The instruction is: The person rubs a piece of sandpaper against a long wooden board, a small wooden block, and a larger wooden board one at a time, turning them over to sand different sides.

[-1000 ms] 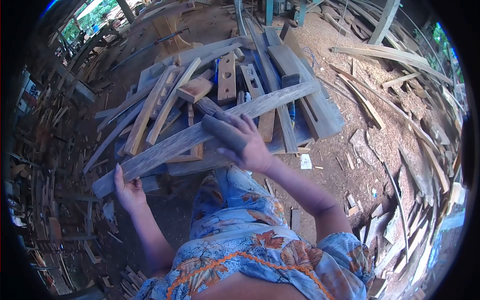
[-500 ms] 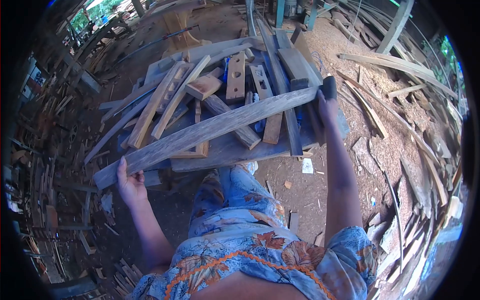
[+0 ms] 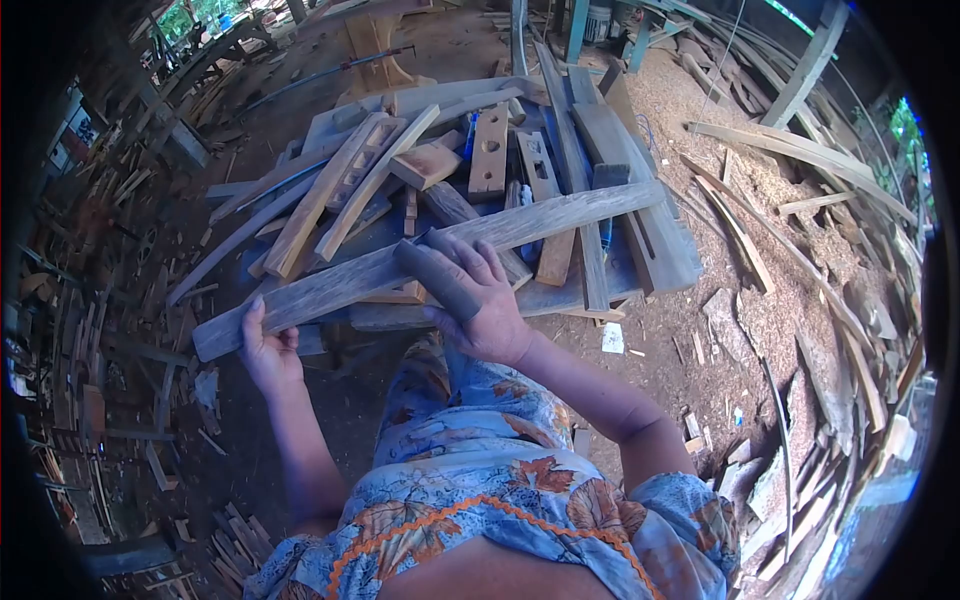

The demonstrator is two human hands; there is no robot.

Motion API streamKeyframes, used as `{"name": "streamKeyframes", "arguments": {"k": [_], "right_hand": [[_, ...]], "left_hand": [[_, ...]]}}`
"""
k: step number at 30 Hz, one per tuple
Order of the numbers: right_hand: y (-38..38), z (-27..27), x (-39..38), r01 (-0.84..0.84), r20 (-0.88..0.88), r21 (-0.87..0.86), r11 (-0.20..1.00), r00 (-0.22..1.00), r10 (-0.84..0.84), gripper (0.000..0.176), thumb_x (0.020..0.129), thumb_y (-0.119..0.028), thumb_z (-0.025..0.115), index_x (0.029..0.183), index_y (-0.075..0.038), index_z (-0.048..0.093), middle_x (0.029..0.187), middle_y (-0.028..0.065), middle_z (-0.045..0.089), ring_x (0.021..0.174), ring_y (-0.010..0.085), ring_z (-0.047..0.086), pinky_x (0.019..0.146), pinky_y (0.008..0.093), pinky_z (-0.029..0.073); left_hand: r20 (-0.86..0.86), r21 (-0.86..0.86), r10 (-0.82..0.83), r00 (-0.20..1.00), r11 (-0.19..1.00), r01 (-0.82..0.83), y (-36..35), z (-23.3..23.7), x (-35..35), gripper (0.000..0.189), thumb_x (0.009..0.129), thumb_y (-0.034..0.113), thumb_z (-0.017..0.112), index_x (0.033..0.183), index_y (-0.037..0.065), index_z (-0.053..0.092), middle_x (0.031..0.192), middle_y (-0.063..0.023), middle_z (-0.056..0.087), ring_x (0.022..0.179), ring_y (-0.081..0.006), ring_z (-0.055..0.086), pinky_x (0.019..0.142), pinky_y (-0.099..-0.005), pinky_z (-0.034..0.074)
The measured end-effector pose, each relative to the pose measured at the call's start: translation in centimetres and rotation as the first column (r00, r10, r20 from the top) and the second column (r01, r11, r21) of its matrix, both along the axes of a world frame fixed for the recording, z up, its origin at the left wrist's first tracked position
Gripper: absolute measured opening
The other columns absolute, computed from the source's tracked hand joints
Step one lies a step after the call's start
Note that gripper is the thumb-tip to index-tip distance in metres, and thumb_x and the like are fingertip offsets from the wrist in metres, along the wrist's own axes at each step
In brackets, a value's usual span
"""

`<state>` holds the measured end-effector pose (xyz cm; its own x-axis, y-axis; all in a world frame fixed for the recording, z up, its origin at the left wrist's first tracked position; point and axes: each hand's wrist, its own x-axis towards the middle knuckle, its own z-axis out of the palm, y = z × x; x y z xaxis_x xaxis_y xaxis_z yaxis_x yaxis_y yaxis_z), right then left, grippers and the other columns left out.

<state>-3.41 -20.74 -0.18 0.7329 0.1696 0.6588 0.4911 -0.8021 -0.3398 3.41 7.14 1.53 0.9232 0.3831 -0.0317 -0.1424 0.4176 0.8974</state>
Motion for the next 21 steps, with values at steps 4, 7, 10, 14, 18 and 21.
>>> {"name": "streamKeyframes", "arguments": {"k": [4,7,10,14,18,21], "right_hand": [[-2.0,-0.8,0.4,-0.058,0.086,0.021,0.998,0.995,0.056,0.063,0.075,-0.023,0.066,0.134,-0.009,0.048,0.13,0.0143,0.051,0.124,0.0328,0.043,0.102,0.051,0.031],[-7.8,-3.7,0.8,0.158,0.137,0.109,0.981,0.975,-0.173,0.056,0.078,-0.027,0.066,0.129,-0.008,0.052,0.129,0.0164,0.051,0.121,0.0322,0.045,0.099,0.0487,0.033],[-15.2,-6.4,0.7,0.389,-0.134,0.444,0.807,0.919,-0.37,0.048,0.082,-0.03,0.064,0.122,-0.005,0.056,0.125,0.0191,0.053,0.114,0.0358,0.049,0.095,0.0459,0.037],[-22.9,-9.1,1.3,0.773,-0.507,0.454,0.443,0.633,-0.585,0.044,0.082,-0.031,0.065,0.118,-0.005,0.059,0.112,0.0186,0.059,0.102,0.0389,0.055,0.091,0.0462,0.04],[-18.5,-8.4,2.6,0.704,-0.268,0.511,0.493,0.676,-0.687,0.046,0.083,-0.033,0.064,0.119,-0.006,0.057,0.11,0.0174,0.059,0.1,0.0374,0.057,0.09,0.0463,0.041],[-9.5,-3.1,1.1,0.363,-0.194,0.636,0.681,0.929,-0.315,0.053,0.08,-0.029,0.066,0.127,-0.01,0.053,0.118,0.017,0.056,0.109,0.0345,0.052,0.094,0.0463,0.038]], "left_hand": [[-0.062,-0.004,-0.006,0.998,1.0,0.006,1.0,0.0,-0.1,0.027,0.077,0.027,0.072,0.089,0.006,0.059,0.074,-0.0068,0.061,0.047,-0.0135,0.052,0.04,-0.0221,0.034],[-0.083,-0.01,-0.03,0.996,1.0,0.029,1.3,-0.2,0.0,0.027,0.078,0.027,0.07,0.09,0.006,0.059,0.073,-0.0066,0.061,0.047,-0.0136,0.052,0.04,-0.0223,0.034],[-0.087,-0.031,-0.047,0.995,0.999,0.045,1.2,-0.5,0.3,0.027,0.078,0.027,0.069,0.091,0.006,0.059,0.073,-0.0064,0.061,0.047,-0.0136,0.051,0.04,-0.0225,0.033],[-0.094,-0.063,-0.055,0.994,0.997,0.05,1.4,-0.9,0.6,0.027,0.078,0.028,0.069,0.093,0.009,0.059,0.08,-0.0052,0.062,0.056,-0.0128,0.053,0.044,-0.0228,0.033],[-0.007,-0.15,-0.157,0.988,0.977,0.154,2.7,-1.7,1.1,0.021,0.079,0.019,0.067,0.095,0.008,0.058,0.099,-0.0077,0.063,0.088,-0.0204,0.061,0.069,-0.0327,0.049],[0.022,-0.265,-0.116,0.993,0.957,0.118,2.5,-1.7,1.7,0.017,0.081,0.009,0.062,0.096,0.004,0.056,0.104,-0.0102,0.061,0.103,-0.0287,0.06,0.088,-0.044,0.049]]}}
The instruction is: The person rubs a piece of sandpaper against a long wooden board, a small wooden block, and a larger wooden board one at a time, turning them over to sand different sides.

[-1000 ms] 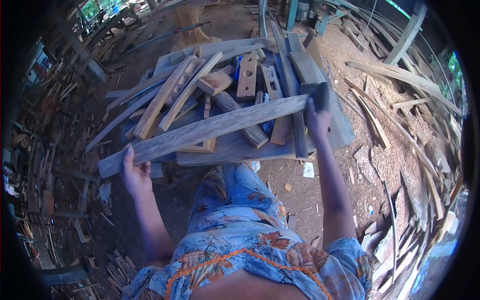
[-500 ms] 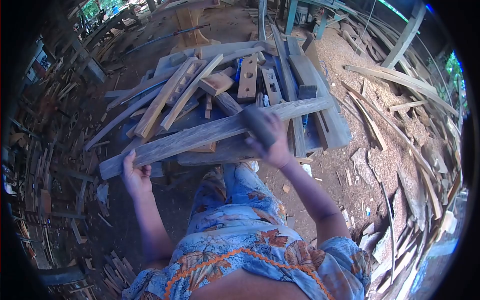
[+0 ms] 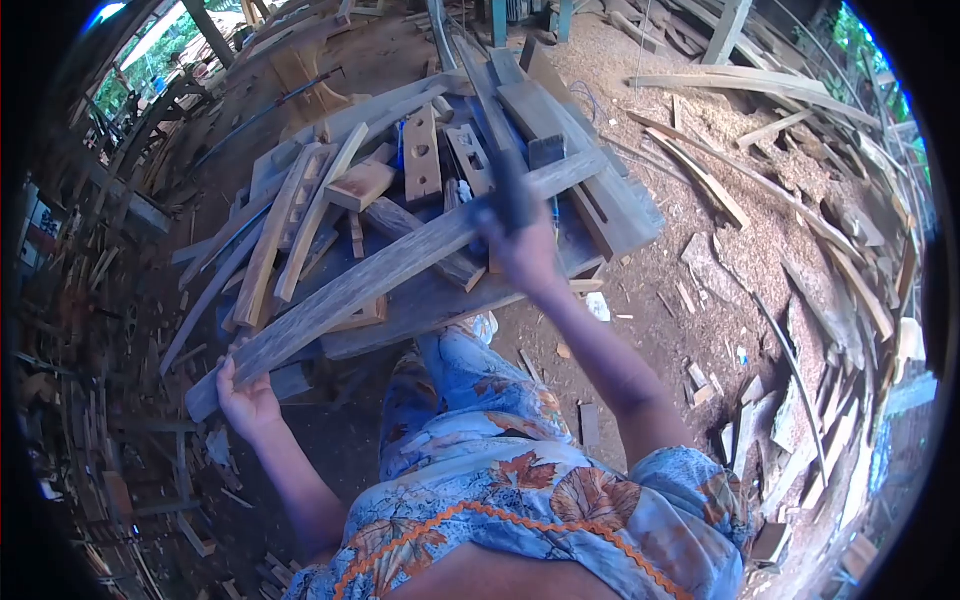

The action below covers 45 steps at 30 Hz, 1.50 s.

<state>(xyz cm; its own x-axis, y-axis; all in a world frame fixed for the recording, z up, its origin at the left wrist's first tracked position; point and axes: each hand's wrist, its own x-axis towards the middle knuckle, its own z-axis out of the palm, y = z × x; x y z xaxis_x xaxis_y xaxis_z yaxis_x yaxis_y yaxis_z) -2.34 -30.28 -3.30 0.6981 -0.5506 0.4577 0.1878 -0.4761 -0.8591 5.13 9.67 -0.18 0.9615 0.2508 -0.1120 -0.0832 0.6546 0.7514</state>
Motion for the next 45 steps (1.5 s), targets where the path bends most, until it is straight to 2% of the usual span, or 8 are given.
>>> {"name": "streamKeyframes", "arguments": {"k": [2,10,16,20,26,31,37,45], "right_hand": [[4.4,0.9,-0.1,0.049,0.105,-0.516,0.855,0.994,0.007,0.062,0.079,-0.027,0.065,0.137,-0.013,0.046,0.123,0.0125,0.057,0.114,0.0298,0.052,0.098,0.0452,0.037],[4.0,-0.6,0.3,-0.312,0.026,-0.683,0.661,0.893,0.449,0.063,0.079,-0.03,0.065,0.136,-0.011,0.047,0.134,0.0112,0.049,0.124,0.0309,0.044,0.101,0.0469,0.032],[-8.8,-2.5,0.7,0.114,0.165,-0.405,0.907,0.985,-0.05,0.051,0.08,-0.023,0.065,0.127,-0.008,0.053,0.105,0.0156,0.063,0.097,0.0341,0.06,0.086,0.0411,0.047],[-15.0,-1.9,-0.3,0.361,-0.357,0.089,0.928,0.881,-0.309,0.048,0.083,-0.04,0.062,0.112,-0.002,0.063,0.108,0.0228,0.061,0.108,0.0367,0.055,0.093,0.0422,0.043],[-14.5,-4.0,3.3,0.526,-0.217,-0.525,0.669,0.678,-0.702,0.056,0.083,-0.051,0.058,0.112,-0.003,0.063,0.09,0.0241,0.067,0.092,0.0358,0.065,0.083,0.042,0.048],[0.7,3.2,2.1,-0.1,-0.104,-0.469,0.877,0.993,0.058,0.058,0.079,-0.02,0.066,0.133,-0.012,0.049,0.108,0.0157,0.064,0.095,0.0322,0.063,0.082,0.041,0.05],[10.8,5.4,0.6,-0.511,-0.006,-0.556,0.656,0.791,0.612,0.066,0.077,-0.02,0.067,0.138,-0.011,0.043,0.115,0.0156,0.06,0.108,0.0307,0.056,0.095,0.0424,0.041],[-3.3,1.7,1.4,-0.364,-0.213,-0.258,0.895,0.925,0.315,0.051,0.087,-0.019,0.061,0.135,-0.01,0.047,0.128,0.0131,0.057,0.11,0.025,0.059,0.092,0.0347,0.046]], "left_hand": [[-0.005,-0.041,0.008,1.0,0.999,-0.008,0.0,0.1,0.7,0.016,0.081,0.003,0.059,0.096,0.002,0.055,0.106,-0.0115,0.061,0.11,-0.0326,0.058,0.096,-0.05,0.047],[-0.264,-0.214,0.018,0.964,0.974,-0.077,2.7,-1.5,3.1,0.014,0.082,-0.001,0.052,0.096,-0.003,0.055,0.094,-0.0138,0.061,0.098,-0.0319,0.063,0.088,-0.0537,0.05],[-0.25,-0.174,0.077,0.965,0.977,-0.123,1.1,-0.4,2.4,0.014,0.084,0.004,0.054,0.096,-0.003,0.056,0.091,-0.0118,0.061,0.094,-0.031,0.063,0.083,-0.0514,0.051],[-0.239,-0.187,0.079,0.968,0.974,-0.126,1.1,-0.5,2.4,0.014,0.085,0.006,0.055,0.097,-0.002,0.055,0.092,-0.0108,0.06,0.095,-0.0308,0.063,0.084,-0.0509,0.05],[-0.22,-0.184,0.086,0.972,0.974,-0.128,0.5,-0.1,1.4,0.017,0.086,0.01,0.058,0.099,-0.001,0.055,0.094,-0.0098,0.059,0.099,-0.0307,0.061,0.086,-0.0504,0.048],[-0.237,-0.173,0.127,0.963,0.97,-0.17,-0.1,0.0,1.4,0.019,0.086,0.011,0.059,0.101,0.0,0.054,0.095,-0.0096,0.058,0.101,-0.0307,0.061,0.086,-0.0498,0.049],[-0.211,-0.19,0.105,0.972,0.971,-0.147,-0.2,1.0,0.3,0.022,0.086,0.014,0.062,0.103,0.002,0.054,0.098,-0.0094,0.057,0.1,-0.0311,0.061,0.086,-0.0496,0.049],[-0.097,-0.295,0.09,0.991,0.949,-0.115,0.0,0.5,0.6,0.015,0.087,0.017,0.063,0.092,0.006,0.054,0.083,-0.0061,0.058,0.091,-0.0291,0.062,0.092,-0.0552,0.046]]}}
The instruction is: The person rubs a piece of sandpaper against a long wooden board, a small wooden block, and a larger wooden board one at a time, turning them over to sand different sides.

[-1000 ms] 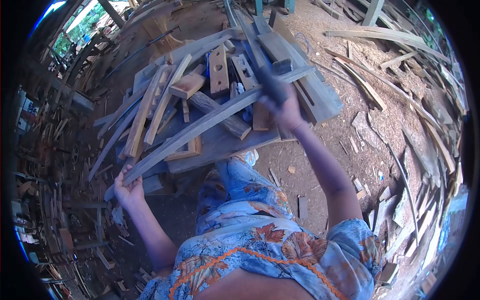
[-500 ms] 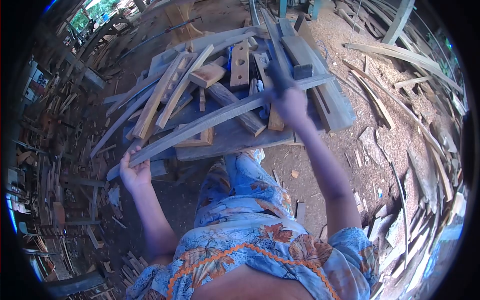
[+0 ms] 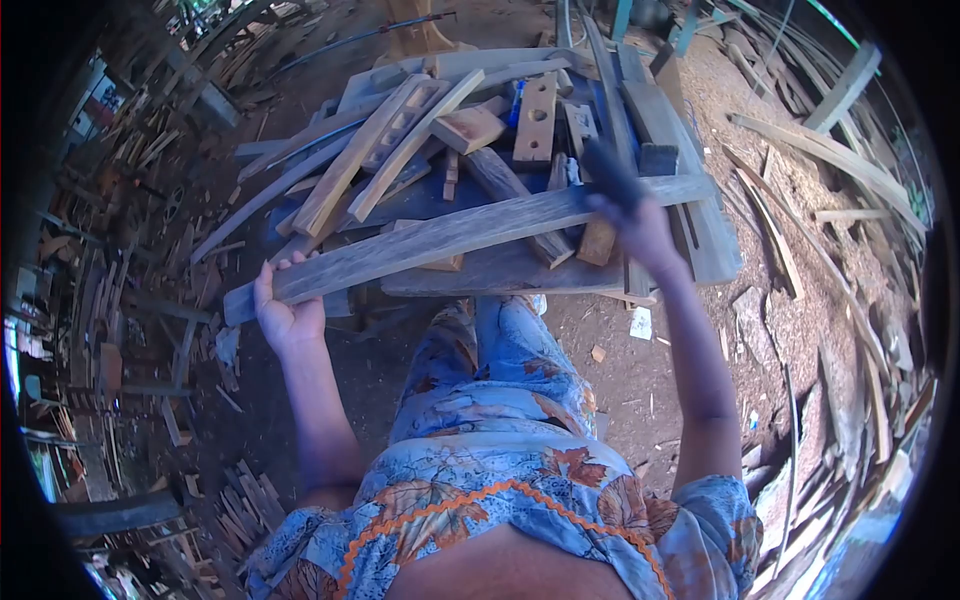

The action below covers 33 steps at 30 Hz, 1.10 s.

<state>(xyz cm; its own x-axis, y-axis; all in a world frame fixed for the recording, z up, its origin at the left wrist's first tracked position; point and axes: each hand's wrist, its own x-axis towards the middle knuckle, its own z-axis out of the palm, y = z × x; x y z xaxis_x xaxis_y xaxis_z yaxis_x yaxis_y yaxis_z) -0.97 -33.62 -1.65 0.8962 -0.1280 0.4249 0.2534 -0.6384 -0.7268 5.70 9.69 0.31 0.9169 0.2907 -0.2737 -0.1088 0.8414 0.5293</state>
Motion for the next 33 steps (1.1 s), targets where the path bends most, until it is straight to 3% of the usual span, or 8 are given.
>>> {"name": "streamKeyframes", "arguments": {"k": [8,11,12,15,21,29,31,33], "right_hand": [[-13.9,-6.2,0.6,0.754,-0.321,-0.031,0.656,0.614,-0.721,0.067,0.081,-0.057,0.06,0.094,0.009,0.068,0.084,0.0258,0.068,0.087,0.0337,0.067,0.079,0.04,0.049],[-7.4,-4.0,0.9,0.731,-0.252,-0.153,0.665,0.622,-0.742,0.061,0.084,-0.051,0.06,0.109,0.004,0.064,0.094,0.0236,0.068,0.092,0.0348,0.065,0.082,0.0395,0.049],[-4.8,-4.8,1.4,0.541,0.136,0.105,0.834,0.823,-0.551,0.055,0.085,-0.043,0.062,0.123,-0.002,0.057,0.107,0.0193,0.066,0.1,0.0327,0.063,0.084,0.0385,0.048],[5.2,0.1,0.5,0.14,0.268,-0.001,0.99,0.954,-0.134,0.051,0.083,-0.016,0.061,0.132,-0.005,0.049,0.109,0.0167,0.064,0.093,0.0307,0.064,0.084,0.0377,0.048],[14.5,3.4,-2.4,-0.23,0.237,-0.344,0.91,0.917,0.321,0.057,0.077,-0.019,0.066,0.131,-0.011,0.051,0.124,0.0138,0.056,0.117,0.0347,0.049,0.1,0.0512,0.036],[-3.3,-3.8,-0.4,0.221,0.074,0.232,0.947,0.967,-0.244,0.049,0.089,-0.024,0.064,0.131,-0.001,0.049,0.118,0.0126,0.061,0.104,0.0184,0.058,0.091,0.0321,0.045],[-5.7,0.2,-1.7,0.668,-0.549,0.149,0.729,0.669,-0.501,0.047,0.092,-0.013,0.054,0.136,0.001,0.042,0.129,0.0146,0.054,0.116,0.0201,0.054,0.1,0.0317,0.04],[-8.9,-1.7,-1.2,0.422,-0.056,0.186,0.888,0.906,-0.419,0.049,0.092,-0.012,0.052,0.138,0.001,0.04,0.133,0.0164,0.052,0.122,0.0208,0.05,0.103,0.0313,0.037]], "left_hand": [[0.073,-0.031,0.017,0.997,0.999,-0.015,-1.2,1.1,-1.0,0.013,0.086,0.017,0.063,0.086,0.007,0.054,0.078,-0.0048,0.056,0.083,-0.0264,0.061,0.095,-0.056,0.043],[0.092,-0.022,0.011,0.996,1.0,-0.009,-1.0,1.0,-0.9,0.014,0.085,0.017,0.063,0.086,0.006,0.054,0.076,-0.0042,0.056,0.082,-0.0257,0.061,0.093,-0.0553,0.044],[0.096,-0.033,-0.004,0.995,0.999,0.008,-1.1,1.1,-1.0,0.013,0.086,0.015,0.063,0.086,0.005,0.054,0.077,-0.0052,0.056,0.083,-0.0253,0.06,0.094,-0.0544,0.044],[0.11,-0.03,-0.017,0.994,0.999,0.021,-1.2,1.3,-1.2,0.012,0.086,0.013,0.061,0.085,0.004,0.054,0.077,-0.0064,0.056,0.083,-0.0248,0.06,0.094,-0.0528,0.044],[0.071,-0.031,0.006,0.997,1.0,-0.003,-1.5,2.1,-1.9,0.011,0.086,0.013,0.061,0.084,0.005,0.053,0.077,-0.0058,0.057,0.082,-0.0254,0.061,0.092,-0.0527,0.045],[0.059,0.001,0.047,0.997,0.999,-0.048,-1.7,2.1,-1.8,0.015,0.085,0.016,0.064,0.084,0.006,0.053,0.079,-0.0058,0.059,0.085,-0.0263,0.062,0.087,-0.0513,0.048],[0.058,0.005,0.06,0.997,0.998,-0.06,-1.8,2.3,-2.0,0.015,0.084,0.016,0.065,0.084,0.006,0.053,0.08,-0.0058,0.059,0.086,-0.0261,0.062,0.087,-0.0507,0.049],[0.119,0.02,0.037,0.992,0.999,-0.04,-1.8,2.6,-2.2,0.015,0.084,0.016,0.064,0.084,0.006,0.053,0.08,-0.0063,0.059,0.086,-0.0266,0.062,0.086,-0.0478,0.049]]}}
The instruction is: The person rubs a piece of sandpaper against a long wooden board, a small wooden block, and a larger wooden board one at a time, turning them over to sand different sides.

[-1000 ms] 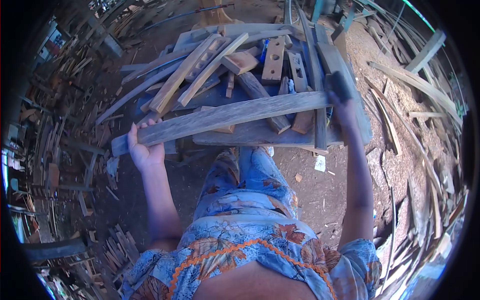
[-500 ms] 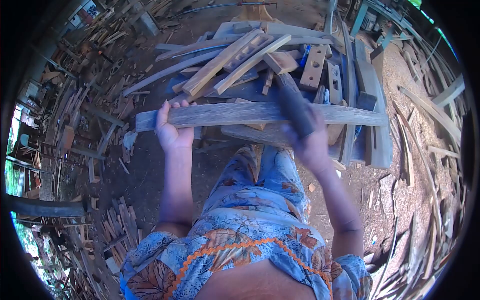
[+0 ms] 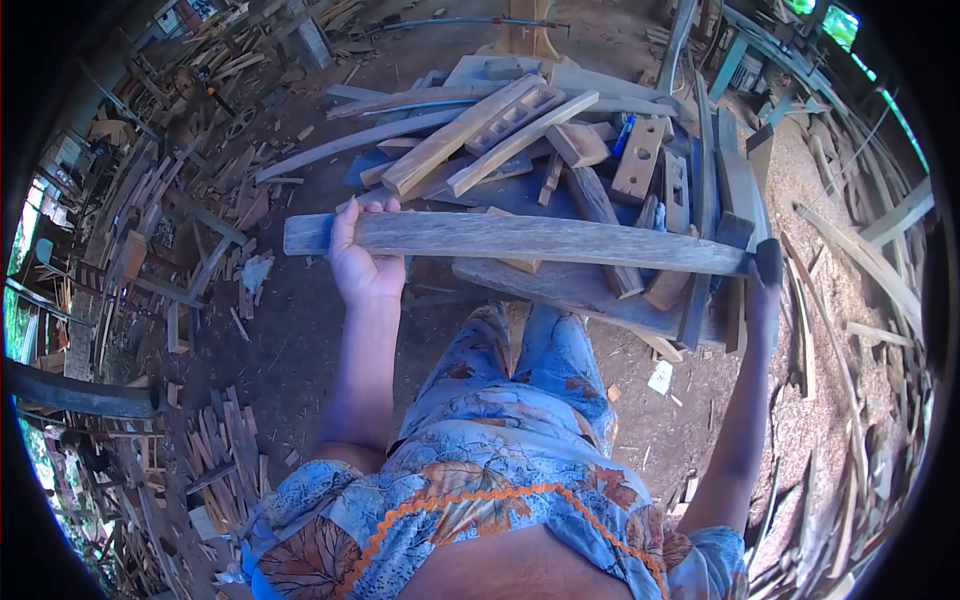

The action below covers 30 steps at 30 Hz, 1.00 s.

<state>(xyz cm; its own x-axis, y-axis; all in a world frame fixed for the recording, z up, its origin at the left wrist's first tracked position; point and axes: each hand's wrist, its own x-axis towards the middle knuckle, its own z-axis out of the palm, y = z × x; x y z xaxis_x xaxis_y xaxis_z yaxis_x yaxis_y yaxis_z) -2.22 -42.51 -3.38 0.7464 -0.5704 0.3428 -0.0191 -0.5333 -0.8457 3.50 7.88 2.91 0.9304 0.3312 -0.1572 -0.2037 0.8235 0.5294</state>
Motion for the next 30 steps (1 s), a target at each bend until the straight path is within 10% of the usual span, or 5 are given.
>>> {"name": "streamKeyframes", "arguments": {"k": [4,7,13,22,30], "right_hand": [[9.0,4.4,0.5,-0.4,0.01,0.027,0.916,0.917,0.399,0.058,0.088,-0.004,0.055,0.142,0.0,0.033,0.141,0.0146,0.043,0.125,0.0211,0.048,0.104,0.0324,0.038],[17.4,7.3,0.5,-0.589,0.047,-0.349,0.729,0.766,0.641,0.075,0.073,-0.009,0.073,0.139,-0.002,0.038,0.132,0.0183,0.052,0.123,0.0278,0.05,0.102,0.0356,0.04],[23.3,10.0,0.2,-0.297,0.09,-0.776,0.556,0.821,0.564,0.074,0.061,-0.003,0.068,0.132,-0.002,0.047,0.126,0.0165,0.055,0.115,0.0376,0.053,0.099,0.0422,0.042],[21.3,14.9,3.6,-0.202,0.208,-0.854,0.479,0.712,0.671,0.06,0.067,0.0,0.063,0.126,-0.005,0.056,0.116,0.0129,0.063,0.104,0.0313,0.062,0.092,0.0379,0.049],[13.3,25.7,4.8,-0.001,0.681,-0.487,0.873,0.626,0.381,0.046,0.078,0.002,0.066,0.123,0.007,0.054,0.118,0.0121,0.062,0.103,0.0191,0.061,0.09,0.0292,0.047]], "left_hand": [[0.085,0.032,0.022,0.996,0.999,-0.025,0.2,0.0,0.2,0.012,0.087,0.017,0.061,0.085,0.007,0.055,0.081,-0.005,0.058,0.088,-0.0254,0.061,0.088,-0.0441,0.049],[0.137,0.028,0.006,0.991,1.0,-0.01,-0.3,1.5,-0.4,0.012,0.088,0.017,0.06,0.085,0.006,0.055,0.082,-0.0049,0.058,0.087,-0.0244,0.06,0.088,-0.0413,0.05],[0.395,0.111,-0.147,0.907,0.987,0.112,-1.2,4.2,-3.3,0.025,0.088,0.022,0.06,0.106,0.006,0.056,0.096,-0.0071,0.061,0.1,-0.0263,0.06,0.094,-0.0424,0.044],[0.507,0.476,-0.345,0.79,0.876,0.077,-3.2,5.1,-2.3,0.076,0.08,0.035,0.066,0.142,0.01,0.03,0.133,-0.0148,0.045,0.125,-0.0269,0.044,0.103,-0.0449,0.036],[0.06,0.706,-0.853,0.519,0.404,0.582,-7.2,-2.0,-4.9,0.066,0.083,0.036,0.069,0.132,0.002,0.043,0.124,-0.0173,0.051,0.114,-0.0213,0.052,0.093,-0.0331,0.045]]}}
